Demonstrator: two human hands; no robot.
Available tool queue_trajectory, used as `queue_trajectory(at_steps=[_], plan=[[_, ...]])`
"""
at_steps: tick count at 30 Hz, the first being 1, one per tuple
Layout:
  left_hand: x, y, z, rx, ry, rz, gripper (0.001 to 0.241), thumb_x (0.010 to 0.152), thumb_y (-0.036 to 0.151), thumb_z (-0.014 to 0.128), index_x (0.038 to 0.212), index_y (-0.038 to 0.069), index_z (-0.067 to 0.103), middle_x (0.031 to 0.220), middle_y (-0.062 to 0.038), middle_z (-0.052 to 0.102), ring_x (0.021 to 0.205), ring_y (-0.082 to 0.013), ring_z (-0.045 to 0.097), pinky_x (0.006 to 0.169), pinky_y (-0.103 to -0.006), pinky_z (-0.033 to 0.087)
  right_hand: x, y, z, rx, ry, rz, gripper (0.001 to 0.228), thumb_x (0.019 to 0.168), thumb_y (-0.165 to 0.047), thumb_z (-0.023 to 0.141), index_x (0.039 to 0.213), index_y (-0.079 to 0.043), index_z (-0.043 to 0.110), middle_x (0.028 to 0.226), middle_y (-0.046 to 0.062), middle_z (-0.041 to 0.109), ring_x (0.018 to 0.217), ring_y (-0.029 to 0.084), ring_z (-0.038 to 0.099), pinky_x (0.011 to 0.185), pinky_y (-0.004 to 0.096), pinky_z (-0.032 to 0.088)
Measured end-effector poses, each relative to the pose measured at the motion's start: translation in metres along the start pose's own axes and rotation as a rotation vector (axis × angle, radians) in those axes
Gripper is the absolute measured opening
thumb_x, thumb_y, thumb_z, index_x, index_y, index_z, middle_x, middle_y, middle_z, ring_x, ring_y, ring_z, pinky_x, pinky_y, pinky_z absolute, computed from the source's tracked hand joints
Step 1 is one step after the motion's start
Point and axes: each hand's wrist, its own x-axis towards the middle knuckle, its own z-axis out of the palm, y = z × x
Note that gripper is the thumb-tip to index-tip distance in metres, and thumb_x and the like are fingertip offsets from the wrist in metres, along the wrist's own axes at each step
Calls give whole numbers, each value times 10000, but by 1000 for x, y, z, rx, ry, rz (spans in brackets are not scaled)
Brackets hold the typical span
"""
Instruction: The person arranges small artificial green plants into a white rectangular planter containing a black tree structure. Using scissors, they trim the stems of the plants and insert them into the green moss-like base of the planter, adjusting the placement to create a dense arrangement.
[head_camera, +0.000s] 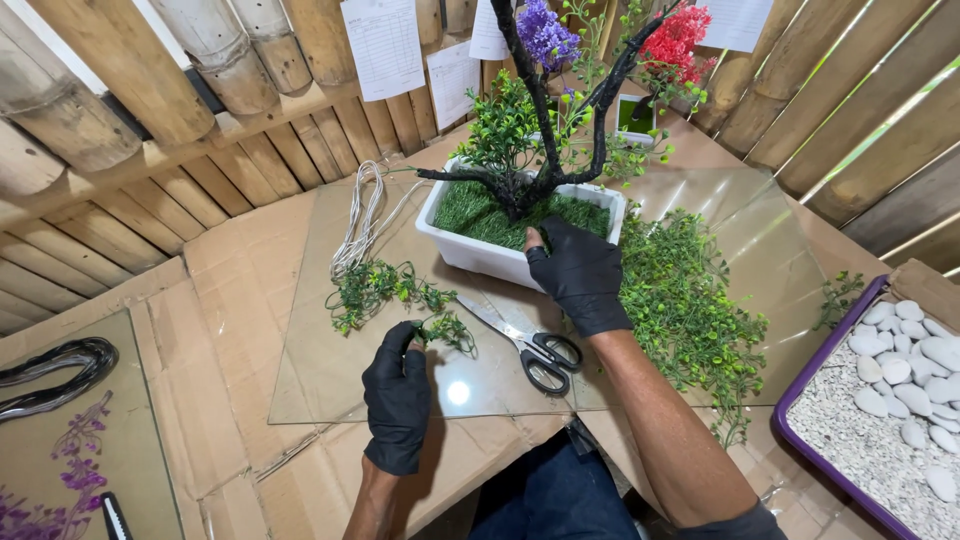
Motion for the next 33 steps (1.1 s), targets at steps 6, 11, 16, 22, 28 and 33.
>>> queue_trajectory(at_steps=[6,11,16,22,28,33], plan=[[9,27,1,-237,111,-159,243,972,188,662,1184,78,707,1085,-62,768,1057,-199,720,956,-323,577,0,1,1,-4,-6,-15,350,974,-512,528,1039,-215,701,767,107,738,747,419,715,608,561,477],[17,43,3,-400,163,-183,85,945,140,718,1000,81,692,878,3,655,868,-132,629,832,-302,551,0,1,0,8,30,-46,323,977,-484,542,1006,-206,703,744,98,734,708,399,712,564,543,472],[17,78,-1,-515,160,-268,143,900,154,771,831,94,660,742,36,588,744,-113,552,736,-293,482,-1,1,-1,23,50,-71,316,974,-469,545,1023,-209,716,721,91,728,677,379,708,549,525,481],[5,101,-5,-740,127,-429,142,850,89,799,952,36,716,810,-58,691,760,-196,672,727,-349,596,-7,7,0,134,99,-77,447,947,-544,588,1207,-226,764,932,111,800,874,341,762,737,471,580],[-6,145,-19,-912,-22,-372,114,859,46,745,946,-25,724,867,-250,780,822,-378,786,715,-469,700,-49,-13,-40,574,272,-417,249,999,-176,676,1221,-64,666,1116,170,689,859,255,718,737,358,673],[-16,179,-36,-808,-130,-507,293,842,82,748,1089,-69,792,814,-201,785,701,-297,748,636,-411,639,-109,-30,-62,657,218,-671,434,954,-55,752,1359,-73,598,1315,141,655,1183,296,711,1029,378,602]])
